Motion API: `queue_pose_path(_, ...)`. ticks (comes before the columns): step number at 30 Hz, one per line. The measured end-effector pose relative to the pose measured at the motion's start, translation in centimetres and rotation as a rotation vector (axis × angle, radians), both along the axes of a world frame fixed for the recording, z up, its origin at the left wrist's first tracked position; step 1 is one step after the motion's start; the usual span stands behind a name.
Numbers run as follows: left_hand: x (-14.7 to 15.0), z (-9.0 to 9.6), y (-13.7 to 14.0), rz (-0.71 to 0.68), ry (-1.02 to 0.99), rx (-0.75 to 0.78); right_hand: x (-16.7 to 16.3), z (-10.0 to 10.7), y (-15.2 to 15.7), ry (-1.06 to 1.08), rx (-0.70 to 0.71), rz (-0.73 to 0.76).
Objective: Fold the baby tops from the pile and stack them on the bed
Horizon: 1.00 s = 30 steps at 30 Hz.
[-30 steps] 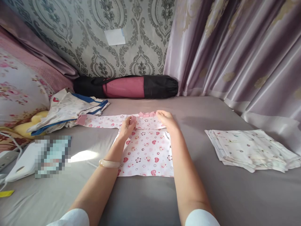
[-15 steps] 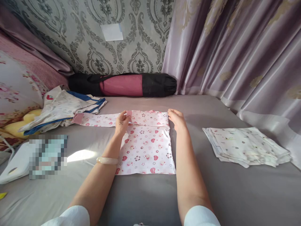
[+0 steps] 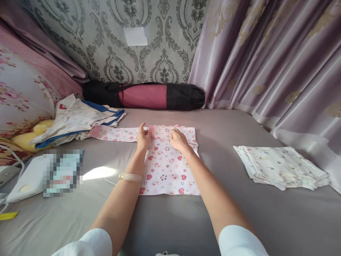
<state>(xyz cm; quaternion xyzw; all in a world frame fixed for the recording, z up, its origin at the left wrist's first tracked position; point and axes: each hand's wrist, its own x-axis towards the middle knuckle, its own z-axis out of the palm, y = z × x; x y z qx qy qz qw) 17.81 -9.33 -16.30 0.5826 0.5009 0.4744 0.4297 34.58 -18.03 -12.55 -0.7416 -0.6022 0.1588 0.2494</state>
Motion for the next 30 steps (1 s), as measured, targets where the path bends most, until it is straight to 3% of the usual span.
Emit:
queue_pose_path(5, -0.1, 0.1, 0.0, 0.038, 0.087, 0.056, -5.0, -0.7, 1.7, -0.18, -0.069, 0.154)
queue_pose_path(14, -0.2, -0.2, 0.6, 0.102, 0.245, 0.167, -8.0, -2.2, 3.8, -0.292, -0.139, 0.128)
queue_pose_path(18, 0.2, 0.0, 0.5, 0.111, 0.37, 0.333, -7.8, -2.1, 3.9, -0.295, -0.171, 0.141)
queue_pose_path(23, 1.1, -0.3, 0.0, -0.146, 0.453, 0.329, -6.3, -2.0, 3.5, -0.259, -0.173, 0.214)
queue_pose_path(26, 1.2, -1.0, -0.1, -0.191, 0.546, 0.323, -5.3, -2.4, 2.5, -0.284, -0.124, 0.153)
queue_pose_path(30, 1.0, -1.7, -0.2, -0.228, 0.631, 0.439, -3.6, -3.0, 0.9, -0.333, -0.124, 0.002)
